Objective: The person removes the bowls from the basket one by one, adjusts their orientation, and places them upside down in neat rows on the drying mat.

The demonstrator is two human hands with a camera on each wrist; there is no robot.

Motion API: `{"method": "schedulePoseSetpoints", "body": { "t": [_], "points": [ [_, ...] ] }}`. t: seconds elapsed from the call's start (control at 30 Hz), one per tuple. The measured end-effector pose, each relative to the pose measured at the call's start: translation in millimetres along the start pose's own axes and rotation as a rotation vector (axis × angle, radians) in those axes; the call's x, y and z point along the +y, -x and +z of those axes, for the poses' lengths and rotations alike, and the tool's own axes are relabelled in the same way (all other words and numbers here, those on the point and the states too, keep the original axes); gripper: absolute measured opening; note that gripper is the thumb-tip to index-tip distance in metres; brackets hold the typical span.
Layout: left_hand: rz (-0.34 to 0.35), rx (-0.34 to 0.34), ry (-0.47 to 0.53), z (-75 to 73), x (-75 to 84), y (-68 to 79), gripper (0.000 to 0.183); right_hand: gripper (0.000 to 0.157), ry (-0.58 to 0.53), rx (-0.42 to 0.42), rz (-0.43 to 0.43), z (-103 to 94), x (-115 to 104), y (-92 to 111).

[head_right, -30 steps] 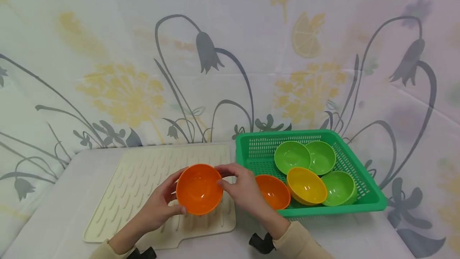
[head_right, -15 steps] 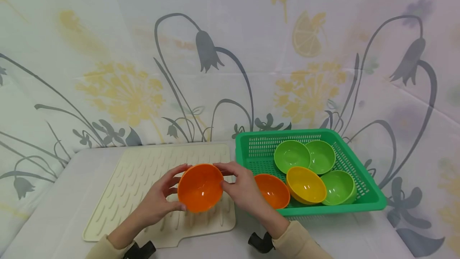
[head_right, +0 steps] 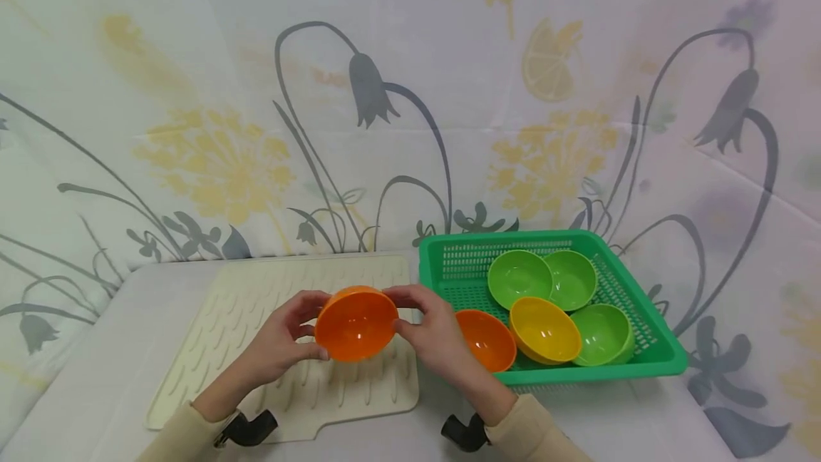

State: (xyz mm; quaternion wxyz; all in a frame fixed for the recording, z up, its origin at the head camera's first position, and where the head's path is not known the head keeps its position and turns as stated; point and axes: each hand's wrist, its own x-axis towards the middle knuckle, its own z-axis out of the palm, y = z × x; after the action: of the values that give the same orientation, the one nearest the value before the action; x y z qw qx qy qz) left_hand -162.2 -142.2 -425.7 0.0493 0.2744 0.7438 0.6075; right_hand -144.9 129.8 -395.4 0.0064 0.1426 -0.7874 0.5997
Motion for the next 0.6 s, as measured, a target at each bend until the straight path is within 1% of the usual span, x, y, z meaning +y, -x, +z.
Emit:
{"method": "schedulePoseSetpoints", "body": {
  "t": [0.13,0.23,0.3,0.37,0.47,0.6],
  "points": [
    [0.030,0.019,-0.040,-2.5,1.5,-1.0,0.064,0.042,-0.004,-0.029,0.008,0.6,-1.1,-1.2],
    [0.059,0.030,-0.088,-5.0,2.0,-1.8,0.066,0.042,-0.043,-0.070,0.043,0.1,-3.6,-1.0],
    [0.090,0.037,-0.134,-6.9,2.8,-2.1,0.067,0.043,-0.074,-0.100,0.066,-0.3,-5.0,-0.6],
    [0.135,0.038,-0.179,-8.4,3.8,-2.3,0.069,0.045,-0.090,-0.125,0.086,-0.4,-6.6,-0.4],
    [0.231,0.032,-0.257,-9.2,5.5,-2.5,0.070,0.049,-0.078,-0.154,0.099,0.0,-8.1,0.1],
    [0.357,0.017,-0.360,-6.5,11.6,-2.0,0.067,0.053,-0.064,-0.179,0.121,1.1,-12.1,0.8]
  ]
}}
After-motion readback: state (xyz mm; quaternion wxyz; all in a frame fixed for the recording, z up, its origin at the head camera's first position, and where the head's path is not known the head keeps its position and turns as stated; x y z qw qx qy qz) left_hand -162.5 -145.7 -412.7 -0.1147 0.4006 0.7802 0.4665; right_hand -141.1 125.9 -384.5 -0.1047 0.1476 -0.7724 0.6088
